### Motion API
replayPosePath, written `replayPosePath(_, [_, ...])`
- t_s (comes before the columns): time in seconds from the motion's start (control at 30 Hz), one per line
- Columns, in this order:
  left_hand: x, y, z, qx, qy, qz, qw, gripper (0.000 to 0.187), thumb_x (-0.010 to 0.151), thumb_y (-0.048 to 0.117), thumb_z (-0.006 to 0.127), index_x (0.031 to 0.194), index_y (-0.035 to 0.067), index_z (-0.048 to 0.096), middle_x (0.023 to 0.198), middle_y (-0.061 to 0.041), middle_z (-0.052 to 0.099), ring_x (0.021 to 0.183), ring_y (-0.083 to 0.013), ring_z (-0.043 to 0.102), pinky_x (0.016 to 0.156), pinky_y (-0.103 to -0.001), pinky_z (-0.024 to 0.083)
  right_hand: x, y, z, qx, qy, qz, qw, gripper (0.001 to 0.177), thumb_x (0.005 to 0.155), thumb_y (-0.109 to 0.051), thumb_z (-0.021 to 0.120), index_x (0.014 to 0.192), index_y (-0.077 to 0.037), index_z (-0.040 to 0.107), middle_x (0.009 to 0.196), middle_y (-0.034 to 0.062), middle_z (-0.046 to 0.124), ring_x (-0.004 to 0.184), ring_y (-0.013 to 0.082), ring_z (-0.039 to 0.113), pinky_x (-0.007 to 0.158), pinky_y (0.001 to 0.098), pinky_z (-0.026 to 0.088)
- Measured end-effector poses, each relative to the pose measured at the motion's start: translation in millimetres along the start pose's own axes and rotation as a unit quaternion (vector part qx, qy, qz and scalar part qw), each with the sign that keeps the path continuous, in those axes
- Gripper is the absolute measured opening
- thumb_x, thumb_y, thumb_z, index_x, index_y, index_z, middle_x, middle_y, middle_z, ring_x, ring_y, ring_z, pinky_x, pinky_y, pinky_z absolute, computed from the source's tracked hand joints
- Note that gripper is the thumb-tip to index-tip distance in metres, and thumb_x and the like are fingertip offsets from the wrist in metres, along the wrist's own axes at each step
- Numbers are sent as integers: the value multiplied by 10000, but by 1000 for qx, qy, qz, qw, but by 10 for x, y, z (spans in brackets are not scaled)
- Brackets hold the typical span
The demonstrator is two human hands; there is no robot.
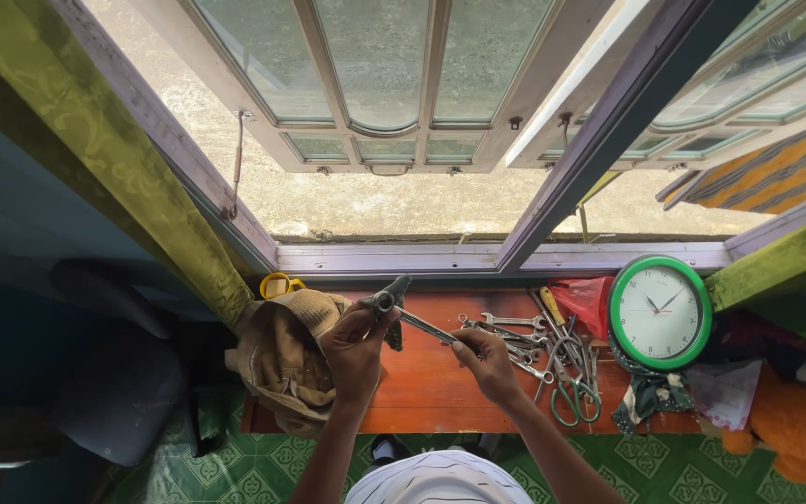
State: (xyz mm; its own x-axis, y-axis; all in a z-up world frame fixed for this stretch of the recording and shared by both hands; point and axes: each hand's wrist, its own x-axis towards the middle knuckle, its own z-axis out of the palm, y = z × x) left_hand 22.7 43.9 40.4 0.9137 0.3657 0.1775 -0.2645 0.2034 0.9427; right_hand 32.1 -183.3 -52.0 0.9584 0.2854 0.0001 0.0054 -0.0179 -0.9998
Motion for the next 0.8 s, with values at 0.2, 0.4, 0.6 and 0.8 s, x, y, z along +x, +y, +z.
replayPosePath(0.2, [30,-66,-17,-22,-10,-7,1000,172,827,-89,786,984,-21,765,982,-61,754,925,-113,731,851,-262,619,-22,41,-21,-4,7,-5,1000,214,986,-169,638,1014,9,753,710,-8,555,652,64,482,584,246,408])
replayPosePath(0.4, [78,91,77,-6,-36,1,999,236,809,-89,788,1030,-13,757,1022,-62,758,953,-113,715,865,-263,591,12,-12,-137,-22,15,-1,1000,218,985,-188,642,1000,3,745,710,-17,556,648,59,472,569,249,394])
replayPosePath(0.6, [27,-190,99,-58,-12,-69,996,133,937,31,774,1059,-20,772,988,-47,749,913,-84,671,789,-251,529,25,-98,-275,-68,37,-25,997,221,994,-165,656,1073,23,741,720,-14,560,649,50,466,558,248,382])
replayPosePath(0.8, [-1,-394,156,-152,13,-123,981,177,979,117,771,1101,-10,757,866,-45,751,733,-92,626,642,-252,474,83,-254,-356,-106,43,-74,991,230,977,-163,688,1107,22,727,886,38,757,793,75,689,698,244,572])
